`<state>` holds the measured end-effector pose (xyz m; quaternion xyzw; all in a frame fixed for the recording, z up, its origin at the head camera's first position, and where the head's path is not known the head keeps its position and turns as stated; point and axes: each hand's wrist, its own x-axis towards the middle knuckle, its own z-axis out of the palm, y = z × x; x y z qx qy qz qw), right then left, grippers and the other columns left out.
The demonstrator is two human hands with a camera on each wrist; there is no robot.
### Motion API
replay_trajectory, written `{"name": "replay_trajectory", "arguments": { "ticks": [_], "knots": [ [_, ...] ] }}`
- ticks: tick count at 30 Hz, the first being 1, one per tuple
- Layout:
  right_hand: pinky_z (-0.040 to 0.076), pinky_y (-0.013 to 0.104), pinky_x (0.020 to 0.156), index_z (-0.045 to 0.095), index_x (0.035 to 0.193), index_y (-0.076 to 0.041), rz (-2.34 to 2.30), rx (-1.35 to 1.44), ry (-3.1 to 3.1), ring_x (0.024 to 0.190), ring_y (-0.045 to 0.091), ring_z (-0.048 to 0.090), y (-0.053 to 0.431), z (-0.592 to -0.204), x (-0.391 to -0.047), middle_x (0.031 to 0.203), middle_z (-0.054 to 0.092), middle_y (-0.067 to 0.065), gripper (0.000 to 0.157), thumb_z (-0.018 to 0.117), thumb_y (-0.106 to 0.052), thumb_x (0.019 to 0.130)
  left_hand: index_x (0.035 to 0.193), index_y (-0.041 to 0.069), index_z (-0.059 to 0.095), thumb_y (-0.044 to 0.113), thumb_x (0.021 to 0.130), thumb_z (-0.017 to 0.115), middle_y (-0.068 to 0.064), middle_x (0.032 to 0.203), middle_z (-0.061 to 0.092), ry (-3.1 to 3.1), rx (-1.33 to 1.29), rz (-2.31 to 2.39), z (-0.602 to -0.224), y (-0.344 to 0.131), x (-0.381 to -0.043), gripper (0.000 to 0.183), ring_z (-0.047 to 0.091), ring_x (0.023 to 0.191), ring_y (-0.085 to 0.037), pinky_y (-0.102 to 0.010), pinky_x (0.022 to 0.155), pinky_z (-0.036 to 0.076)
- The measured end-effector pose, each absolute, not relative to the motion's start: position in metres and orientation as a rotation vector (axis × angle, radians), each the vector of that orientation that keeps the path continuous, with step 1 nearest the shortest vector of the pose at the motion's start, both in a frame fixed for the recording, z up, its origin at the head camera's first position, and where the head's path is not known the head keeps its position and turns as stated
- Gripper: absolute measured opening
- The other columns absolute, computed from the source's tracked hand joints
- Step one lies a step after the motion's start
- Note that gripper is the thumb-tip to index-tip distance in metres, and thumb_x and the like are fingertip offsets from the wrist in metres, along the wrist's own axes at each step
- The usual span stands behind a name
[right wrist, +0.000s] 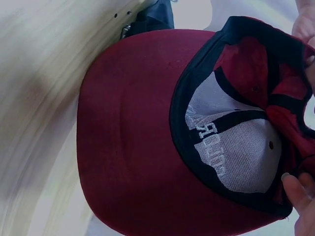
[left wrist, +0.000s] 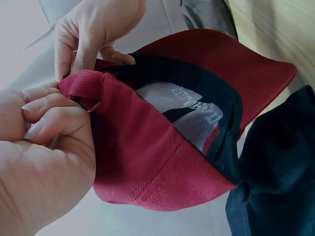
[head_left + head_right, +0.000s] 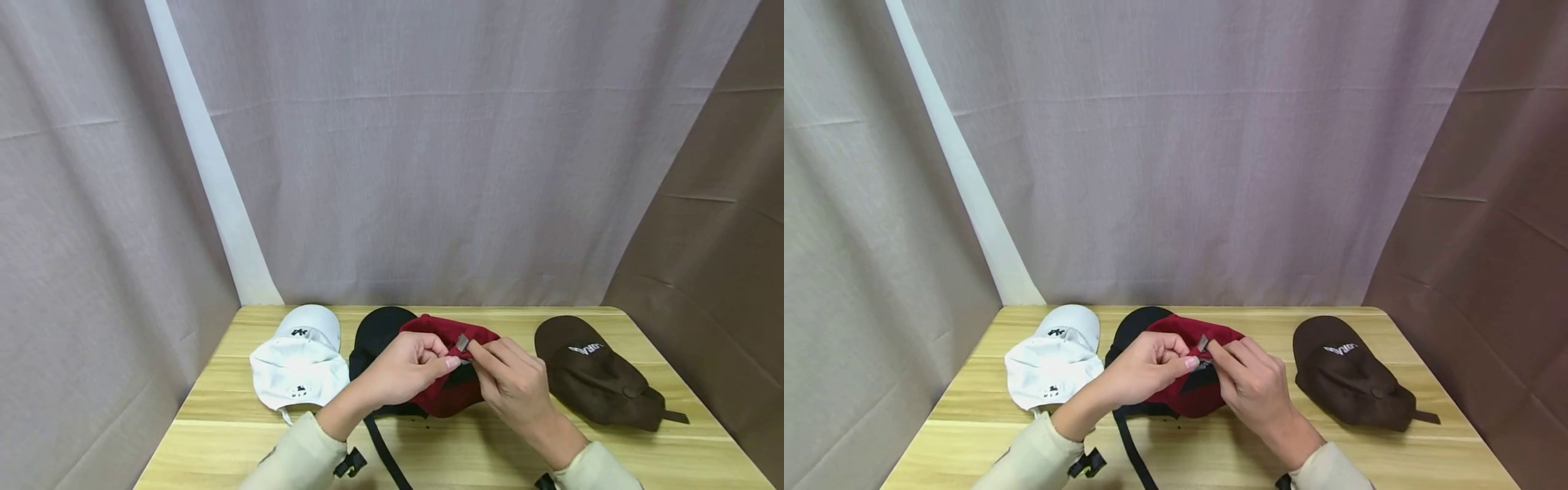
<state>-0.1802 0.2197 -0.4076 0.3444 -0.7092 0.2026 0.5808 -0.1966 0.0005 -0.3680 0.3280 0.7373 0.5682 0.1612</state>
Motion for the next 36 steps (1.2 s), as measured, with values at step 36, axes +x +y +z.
{"name": "replay_trajectory", "arguments": {
  "ticks": [36],
  "knots": [
    [0.042, 0.028, 0.054, 0.077, 0.084, 0.002, 0.639, 0.692, -1.619, 0.06, 0.016, 0.054, 0.225, -0.402, -0.181, 0.067, 0.067, 0.005, 0.04, 0.064, -0.027, 0.108, 0.115, 0.013, 0.068, 0.02, 0.1, 0.074, -0.006, 0.068, 0.054, 2.267, 1.052, 1.766, -0.389, -0.04, -0.181, 0.018, 0.044, 0.059, 0.001, -0.017, 0.058, 0.041]
  ]
}}
